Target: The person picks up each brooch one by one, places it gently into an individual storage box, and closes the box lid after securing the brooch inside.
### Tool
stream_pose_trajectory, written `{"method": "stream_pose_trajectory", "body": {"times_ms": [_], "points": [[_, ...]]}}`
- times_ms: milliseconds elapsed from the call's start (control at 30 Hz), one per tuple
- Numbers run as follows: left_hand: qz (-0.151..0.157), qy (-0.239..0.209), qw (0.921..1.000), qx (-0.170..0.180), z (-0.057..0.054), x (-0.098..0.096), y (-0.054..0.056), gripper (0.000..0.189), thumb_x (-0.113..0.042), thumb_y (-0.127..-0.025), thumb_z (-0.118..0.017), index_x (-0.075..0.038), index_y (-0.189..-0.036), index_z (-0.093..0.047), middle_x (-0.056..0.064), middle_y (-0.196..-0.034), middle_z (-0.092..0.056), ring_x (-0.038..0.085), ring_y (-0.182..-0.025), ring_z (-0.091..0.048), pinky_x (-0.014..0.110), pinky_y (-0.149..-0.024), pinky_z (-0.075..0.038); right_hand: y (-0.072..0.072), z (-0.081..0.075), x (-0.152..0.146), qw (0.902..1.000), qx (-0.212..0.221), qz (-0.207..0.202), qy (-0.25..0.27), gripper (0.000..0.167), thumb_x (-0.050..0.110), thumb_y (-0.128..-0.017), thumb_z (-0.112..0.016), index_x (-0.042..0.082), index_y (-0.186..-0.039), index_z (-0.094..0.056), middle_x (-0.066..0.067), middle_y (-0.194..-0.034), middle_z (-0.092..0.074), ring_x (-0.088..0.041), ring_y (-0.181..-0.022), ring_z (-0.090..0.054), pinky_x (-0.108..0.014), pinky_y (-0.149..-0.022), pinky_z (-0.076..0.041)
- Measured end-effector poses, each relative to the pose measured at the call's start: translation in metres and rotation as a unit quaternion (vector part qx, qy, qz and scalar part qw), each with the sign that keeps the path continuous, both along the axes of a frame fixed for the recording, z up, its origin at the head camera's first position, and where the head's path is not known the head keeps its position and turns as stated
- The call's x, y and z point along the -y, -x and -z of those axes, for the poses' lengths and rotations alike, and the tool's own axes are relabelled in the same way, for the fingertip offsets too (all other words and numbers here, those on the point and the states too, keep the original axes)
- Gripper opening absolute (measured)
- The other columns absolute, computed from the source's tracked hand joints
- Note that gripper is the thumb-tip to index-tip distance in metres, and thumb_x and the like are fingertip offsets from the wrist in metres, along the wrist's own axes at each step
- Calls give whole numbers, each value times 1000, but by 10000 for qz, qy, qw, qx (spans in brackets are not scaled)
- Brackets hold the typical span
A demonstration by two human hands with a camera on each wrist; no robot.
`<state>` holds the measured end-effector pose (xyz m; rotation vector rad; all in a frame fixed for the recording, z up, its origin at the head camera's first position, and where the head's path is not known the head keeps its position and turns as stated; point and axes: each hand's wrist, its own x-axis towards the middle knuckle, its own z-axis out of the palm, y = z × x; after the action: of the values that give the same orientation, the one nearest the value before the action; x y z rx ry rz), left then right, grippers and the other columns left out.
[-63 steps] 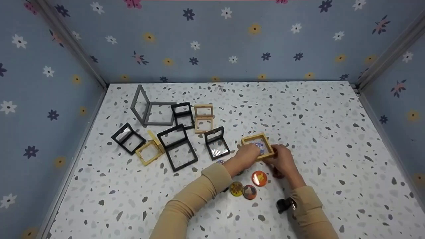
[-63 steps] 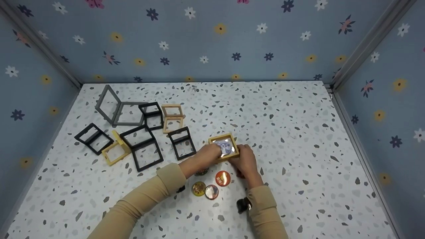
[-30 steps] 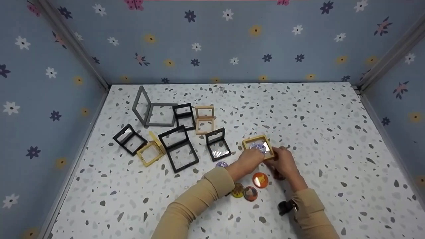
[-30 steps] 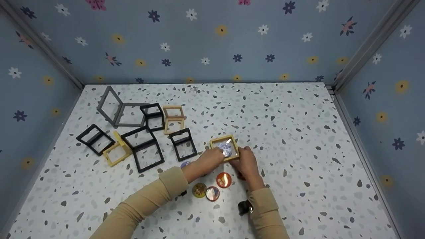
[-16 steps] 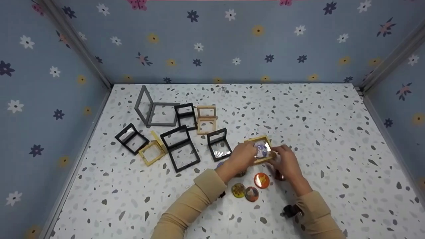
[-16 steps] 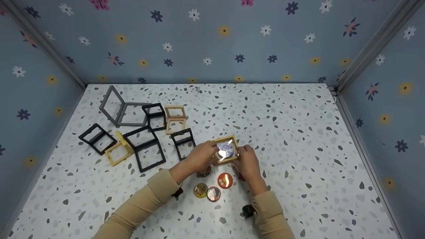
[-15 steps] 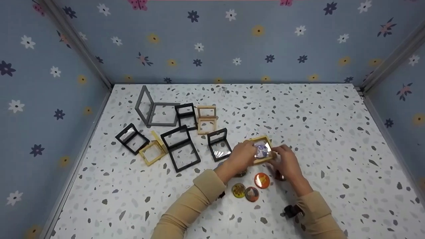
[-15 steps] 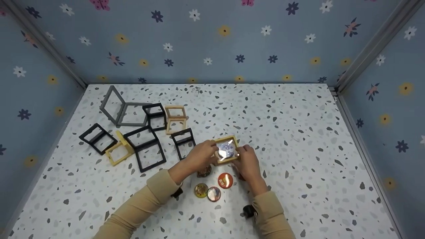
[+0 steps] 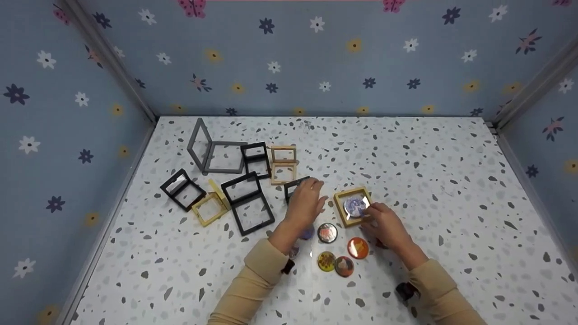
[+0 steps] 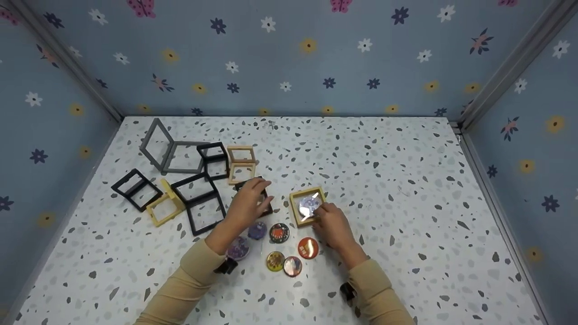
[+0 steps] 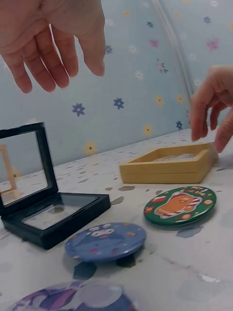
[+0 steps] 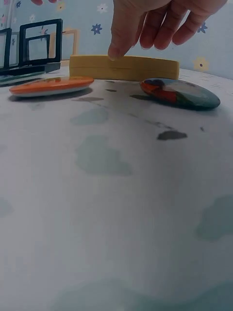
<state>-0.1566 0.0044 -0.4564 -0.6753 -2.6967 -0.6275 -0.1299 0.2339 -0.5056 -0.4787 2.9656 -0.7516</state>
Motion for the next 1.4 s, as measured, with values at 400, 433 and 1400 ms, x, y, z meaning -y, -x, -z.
{"method": "stream_pose_trajectory", "body": {"times_ms": [400,433,1400], "points": [[-900,-790,9928,-59,23,30,4,41,-13,-82,-63,5,-117,-51,17,-117,-48,30,-111,-43,38,-92,-37,0,11,1,9961,-623,-588,-210,23,3,-71,-72,6,-93,-66,-9,-98,-56,-23,-93,-54,-37,-81,-46],[-954,-820,9920,-50,25,32,4,41,-12,-82,-63,5,-117,-50,17,-117,-48,30,-111,-43,38,-91,-38,0,11,1,9958,-650,-601,-231,22,2,-71,-72,6,-93,-66,-8,-97,-56,-22,-92,-54,-37,-80,-46],[-1399,-2110,9673,-156,59,49,12,17,1,-83,-57,4,-99,-62,13,-94,-61,25,-90,-59,31,-79,-47,8,8,-20,9983,-391,21,-441,16,4,-78,-65,7,-93,-69,-11,-92,-59,-26,-87,-57,-40,-77,-46]]}}
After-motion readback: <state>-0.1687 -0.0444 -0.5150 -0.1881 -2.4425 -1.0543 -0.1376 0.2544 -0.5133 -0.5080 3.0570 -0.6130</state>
